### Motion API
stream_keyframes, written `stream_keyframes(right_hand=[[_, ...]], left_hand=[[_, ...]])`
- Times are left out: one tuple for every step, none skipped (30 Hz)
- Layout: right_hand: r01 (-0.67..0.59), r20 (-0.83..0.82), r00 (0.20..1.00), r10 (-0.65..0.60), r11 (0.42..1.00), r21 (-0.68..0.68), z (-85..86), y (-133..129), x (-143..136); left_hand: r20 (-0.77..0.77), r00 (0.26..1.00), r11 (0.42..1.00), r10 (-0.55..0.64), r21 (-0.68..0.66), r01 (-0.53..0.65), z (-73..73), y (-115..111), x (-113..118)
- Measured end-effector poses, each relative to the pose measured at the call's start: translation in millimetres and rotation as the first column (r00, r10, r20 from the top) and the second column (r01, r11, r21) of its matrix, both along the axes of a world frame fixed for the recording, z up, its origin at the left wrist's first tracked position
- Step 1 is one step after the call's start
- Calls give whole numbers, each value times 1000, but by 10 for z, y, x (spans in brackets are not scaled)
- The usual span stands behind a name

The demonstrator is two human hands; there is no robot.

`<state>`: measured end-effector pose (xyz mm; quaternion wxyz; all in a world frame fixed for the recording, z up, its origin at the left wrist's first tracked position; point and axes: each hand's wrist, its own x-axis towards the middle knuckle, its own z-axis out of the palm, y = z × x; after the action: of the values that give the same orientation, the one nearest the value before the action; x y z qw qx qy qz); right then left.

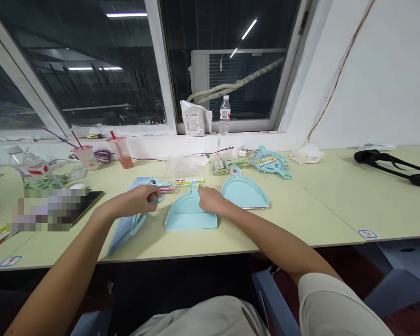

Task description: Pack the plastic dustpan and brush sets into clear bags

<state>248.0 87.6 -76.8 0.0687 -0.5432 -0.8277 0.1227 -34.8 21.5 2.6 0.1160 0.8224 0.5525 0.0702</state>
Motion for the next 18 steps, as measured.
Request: stream_keyframes(right_hand=[[4, -69, 998, -4, 1000, 2, -18, 24, 2], [10, -149, 989, -9, 1000, 1, -36, 57, 4], [16, -239, 971, -18, 1000, -8, -54, 95, 4], [24, -338, 940, -33, 999, -31, -70, 136, 2], [25, -445, 894, -54, 997, -71, -84, 175, -1], [14, -553, 829, -80, 992, -123, -96, 210, -7], [-8, -654, 748, -115, 983, -182, -107, 238, -16], [-38, -738, 656, -159, 969, -243, -118, 258, -26], [-75, -800, 565, -205, 952, -296, -129, 269, -38], [-114, -843, 480, -244, 935, -336, -140, 273, -52], [-152, -873, 404, -272, 921, -358, -151, 272, -68], [-183, -894, 339, -291, 912, -366, -161, 266, -85], [-213, -909, 290, -301, 905, -368, -170, 257, -102], [-241, -920, 254, -298, 902, -359, -177, 248, -118], [-264, -931, 231, -283, 902, -340, -182, 237, -131], [-283, -940, 222, -260, 905, -317, -183, 227, -140], [-300, -945, 227, -233, 907, -296, -183, 218, -143], [-317, -948, 241, -210, 906, -281, -180, 209, -140]], left_hand=[[61, 998, 999, -24, 27, 22, 111, -26, 50], [128, 990, 997, -56, 52, 50, 217, -49, 120], [196, 977, 994, -82, 85, 66, 311, -61, 211], [263, 961, 990, -90, 125, 58, 382, -57, 320], [321, 943, 987, -86, 154, 38, 424, -31, 444], [365, 929, 986, -68, 169, 5, 434, 18, 574], [396, 918, 982, -23, 179, -53, 411, 89, 704], [412, 910, 974, 47, 183, -133, 360, 177, 825], [411, 905, 961, 112, 188, -205, 287, 275, 932], [396, 902, 944, 171, 197, -265, 201, 374, 1019], [374, 903, 930, 213, 206, -304, 109, 466, 1086], [354, 903, 918, 242, 219, -332, 20, 547, 1131], [341, 905, 908, 255, 237, -346, -60, 611, 1159], [330, 907, 902, 263, 250, -353, -129, 659, 1173], [322, 908, 896, 269, 261, -358, -184, 692, 1178], [314, 909, 891, 275, 272, -364, -226, 713, 1178], [307, 909, 885, 283, 283, -371, -256, 726, 1177], [304, 907, 875, 291, 298, -381, -276, 734, 1176]])
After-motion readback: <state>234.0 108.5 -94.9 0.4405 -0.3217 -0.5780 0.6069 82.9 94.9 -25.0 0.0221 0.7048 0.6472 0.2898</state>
